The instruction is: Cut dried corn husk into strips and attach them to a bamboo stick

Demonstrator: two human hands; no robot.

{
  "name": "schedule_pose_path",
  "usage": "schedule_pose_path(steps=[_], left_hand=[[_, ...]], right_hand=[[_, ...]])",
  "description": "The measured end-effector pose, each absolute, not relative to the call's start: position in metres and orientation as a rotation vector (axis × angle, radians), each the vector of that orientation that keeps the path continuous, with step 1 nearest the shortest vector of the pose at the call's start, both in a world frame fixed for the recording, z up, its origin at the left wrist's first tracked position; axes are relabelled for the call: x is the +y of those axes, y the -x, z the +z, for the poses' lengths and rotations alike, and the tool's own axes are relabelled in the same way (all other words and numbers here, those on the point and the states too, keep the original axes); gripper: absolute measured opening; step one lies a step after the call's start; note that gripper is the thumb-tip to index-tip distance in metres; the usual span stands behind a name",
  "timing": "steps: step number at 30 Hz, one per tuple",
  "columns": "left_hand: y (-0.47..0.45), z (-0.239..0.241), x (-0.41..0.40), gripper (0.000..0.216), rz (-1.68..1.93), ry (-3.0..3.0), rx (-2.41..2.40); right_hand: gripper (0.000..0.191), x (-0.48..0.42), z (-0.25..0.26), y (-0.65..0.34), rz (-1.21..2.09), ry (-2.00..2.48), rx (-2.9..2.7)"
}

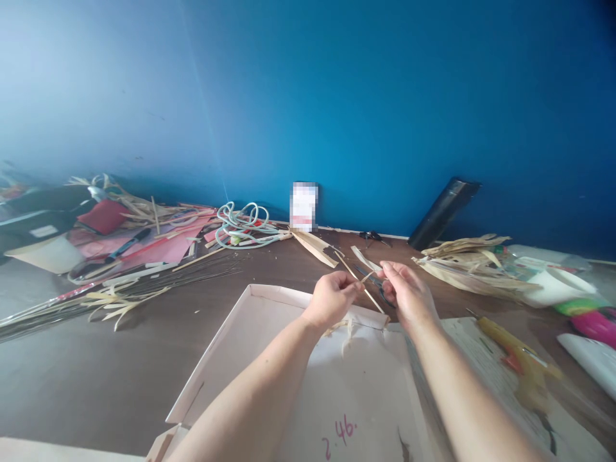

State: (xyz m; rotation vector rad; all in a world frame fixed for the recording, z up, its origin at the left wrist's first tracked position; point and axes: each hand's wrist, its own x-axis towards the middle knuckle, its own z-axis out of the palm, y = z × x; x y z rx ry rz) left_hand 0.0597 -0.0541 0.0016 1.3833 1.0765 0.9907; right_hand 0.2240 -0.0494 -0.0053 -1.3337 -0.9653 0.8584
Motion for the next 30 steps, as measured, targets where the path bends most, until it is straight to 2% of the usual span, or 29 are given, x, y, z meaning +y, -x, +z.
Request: schedule_pose_path(steps=[7, 30], left_hand=[[-0.059, 0.000, -0.054, 0.020, 0.988, -1.393, 1.056], [-0.058, 0.000, -0.057, 0.021, 0.911, -1.541, 1.021]], right_hand=[[0.026, -0.053, -0.005, -0.220, 1.118, 1.217, -1.002], [0.029, -0.055, 0.002, -0.215, 1.138, 1.147, -0.886]])
